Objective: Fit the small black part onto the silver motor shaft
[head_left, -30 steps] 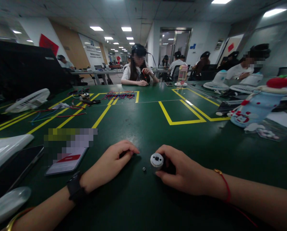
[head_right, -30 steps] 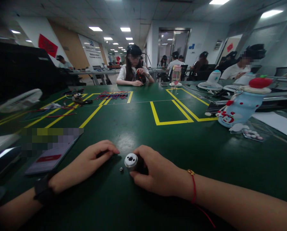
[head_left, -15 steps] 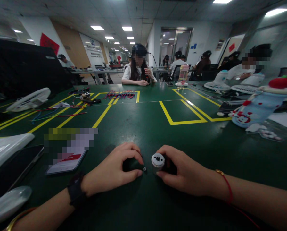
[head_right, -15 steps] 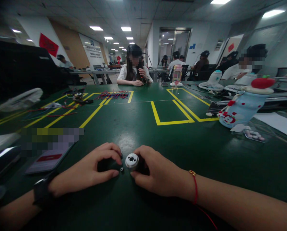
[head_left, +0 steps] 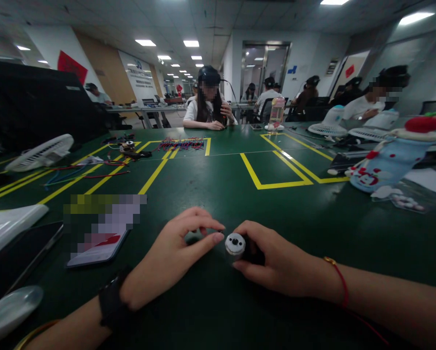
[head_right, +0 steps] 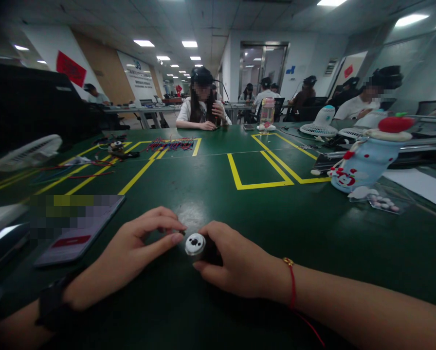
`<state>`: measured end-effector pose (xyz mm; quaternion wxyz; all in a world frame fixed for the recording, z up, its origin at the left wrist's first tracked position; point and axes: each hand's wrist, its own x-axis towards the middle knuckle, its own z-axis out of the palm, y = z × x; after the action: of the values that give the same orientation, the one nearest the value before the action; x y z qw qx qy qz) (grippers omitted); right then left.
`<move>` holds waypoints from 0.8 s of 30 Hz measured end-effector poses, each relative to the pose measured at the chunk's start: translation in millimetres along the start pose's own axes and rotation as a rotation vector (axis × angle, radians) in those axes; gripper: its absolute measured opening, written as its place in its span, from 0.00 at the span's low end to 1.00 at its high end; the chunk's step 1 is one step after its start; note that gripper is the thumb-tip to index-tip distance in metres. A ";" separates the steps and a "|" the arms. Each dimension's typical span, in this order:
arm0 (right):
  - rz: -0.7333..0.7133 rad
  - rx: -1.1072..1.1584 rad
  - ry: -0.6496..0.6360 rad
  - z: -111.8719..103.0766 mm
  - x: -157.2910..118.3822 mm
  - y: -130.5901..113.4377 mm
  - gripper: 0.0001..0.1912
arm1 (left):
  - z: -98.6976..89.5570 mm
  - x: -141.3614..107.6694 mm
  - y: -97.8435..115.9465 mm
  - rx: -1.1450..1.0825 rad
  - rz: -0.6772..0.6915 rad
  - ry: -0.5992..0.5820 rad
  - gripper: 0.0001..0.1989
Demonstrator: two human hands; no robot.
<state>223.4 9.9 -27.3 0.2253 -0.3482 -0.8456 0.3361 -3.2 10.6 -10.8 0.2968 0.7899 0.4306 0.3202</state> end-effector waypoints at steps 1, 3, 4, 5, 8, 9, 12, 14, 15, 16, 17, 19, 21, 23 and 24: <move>-0.007 -0.004 0.000 0.0 0.4 -0.2 0.17 | 0.5 0.9 3.3 -0.016 0.002 0.026 0.06; -0.019 -0.014 -0.004 0.1 0.9 -0.5 0.16 | 2.4 2.1 8.9 -0.027 0.016 0.030 0.07; -0.021 -0.018 -0.007 0.3 0.9 -0.6 0.16 | 3.6 2.6 11.0 -0.021 0.030 0.020 0.07; -0.019 -0.022 -0.009 0.4 0.8 -0.7 0.16 | 4.7 2.8 12.6 -0.009 0.044 0.006 0.08; -0.010 -0.027 -0.010 0.8 0.3 -1.1 0.14 | 6.7 3.0 14.8 0.029 0.074 -0.025 0.09; -0.011 -0.027 -0.010 0.9 0.2 -1.3 0.14 | 6.8 3.0 15.1 0.036 0.079 -0.030 0.09; -0.020 -0.030 -0.014 0.9 0.5 -1.8 0.14 | 6.1 3.0 16.4 0.052 0.079 -0.048 0.09; -0.013 -0.042 -0.017 0.6 1.0 -2.1 0.14 | 5.6 3.0 17.9 0.055 0.077 -0.065 0.09; -0.005 -0.048 -0.020 0.4 1.3 -2.3 0.14 | 5.3 3.0 18.7 0.054 0.074 -0.075 0.09; 0.003 -0.052 -0.023 0.2 1.6 -2.4 0.14 | 5.0 2.7 19.3 0.051 0.069 -0.085 0.09; 0.010 -0.055 -0.025 -0.1 1.8 -2.6 0.14 | 4.6 2.4 19.7 0.046 0.065 -0.090 0.10; 0.014 -0.054 -0.030 -0.6 2.1 -2.9 0.14 | 3.6 1.0 19.4 0.032 0.050 -0.095 0.10; 0.010 -0.047 -0.030 -0.9 1.9 -3.2 0.14 | 2.1 -0.9 17.5 0.004 0.027 -0.098 0.10; 0.002 -0.034 -0.026 -1.1 1.2 -3.2 0.14 | 0.4 -2.6 14.1 -0.040 -0.007 -0.093 0.10; -0.002 -0.026 -0.020 -1.2 0.9 -3.1 0.15 | -0.5 -3.3 11.8 -0.062 -0.024 -0.083 0.10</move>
<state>222.2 9.4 -24.2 0.2127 -0.3468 -0.8525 0.3283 0.9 2.5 -2.6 0.3425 0.7879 0.4170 0.2966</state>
